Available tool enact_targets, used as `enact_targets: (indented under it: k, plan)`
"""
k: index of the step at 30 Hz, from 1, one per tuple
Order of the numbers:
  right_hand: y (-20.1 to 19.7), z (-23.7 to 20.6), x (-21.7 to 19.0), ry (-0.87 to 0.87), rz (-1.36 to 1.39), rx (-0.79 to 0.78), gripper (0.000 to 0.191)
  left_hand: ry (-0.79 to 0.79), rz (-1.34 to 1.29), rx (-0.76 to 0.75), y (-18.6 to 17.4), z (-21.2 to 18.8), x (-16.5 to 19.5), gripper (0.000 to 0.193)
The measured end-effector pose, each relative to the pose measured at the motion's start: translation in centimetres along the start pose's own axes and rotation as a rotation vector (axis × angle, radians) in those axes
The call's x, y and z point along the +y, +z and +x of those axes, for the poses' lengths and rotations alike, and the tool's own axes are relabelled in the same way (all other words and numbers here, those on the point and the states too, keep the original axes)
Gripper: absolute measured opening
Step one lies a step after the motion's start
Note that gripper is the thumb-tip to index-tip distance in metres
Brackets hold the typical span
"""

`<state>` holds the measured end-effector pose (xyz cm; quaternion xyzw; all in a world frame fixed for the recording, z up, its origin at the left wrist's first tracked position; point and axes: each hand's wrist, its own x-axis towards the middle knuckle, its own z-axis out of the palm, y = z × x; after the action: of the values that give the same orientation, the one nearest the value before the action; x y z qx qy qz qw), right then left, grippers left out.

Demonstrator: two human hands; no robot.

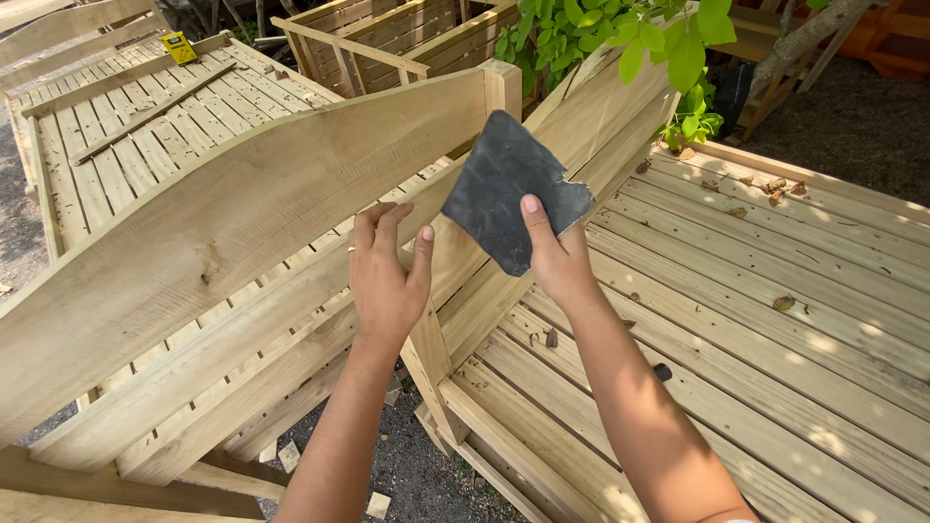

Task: The person sands the slatted surfaces of unfinished wooden furniture with a sheet of sandpaper, moving it back and forth across the planks. They then use a claw hammer to tap nail heads flush on the slats, pick up a nail from the surface, and continue sanding the flat panels and curved armrest edges with sandpaper and a sanding block.

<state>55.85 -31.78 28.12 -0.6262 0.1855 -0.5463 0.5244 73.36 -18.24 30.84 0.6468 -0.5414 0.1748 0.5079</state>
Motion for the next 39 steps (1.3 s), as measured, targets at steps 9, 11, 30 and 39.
enact_targets:
  k: [9, 11, 30, 39]
  plan:
    - [13.1, -3.2, 8.2, -0.288, -0.412, 0.135, 0.078, -0.022, 0.160, -0.207, 1.7, 0.5, -3.1, 0.031]
    - [15.4, -7.7, 10.5, -0.258, -0.405, 0.093, 0.080, -0.090, 0.159, -0.366, 1.4, 0.8, -3.5, 0.037]
    - [16.2, -10.1, 13.7, -0.226, -0.292, 0.145, 0.087, -0.297, 0.379, -0.858, 2.5, 3.6, -1.2, 0.056]
    - [7.2, 2.1, 14.2, -0.065, -0.016, 0.428, 0.073, -0.275, 0.104, -0.758, 3.5, 3.9, -2.4, 0.048]
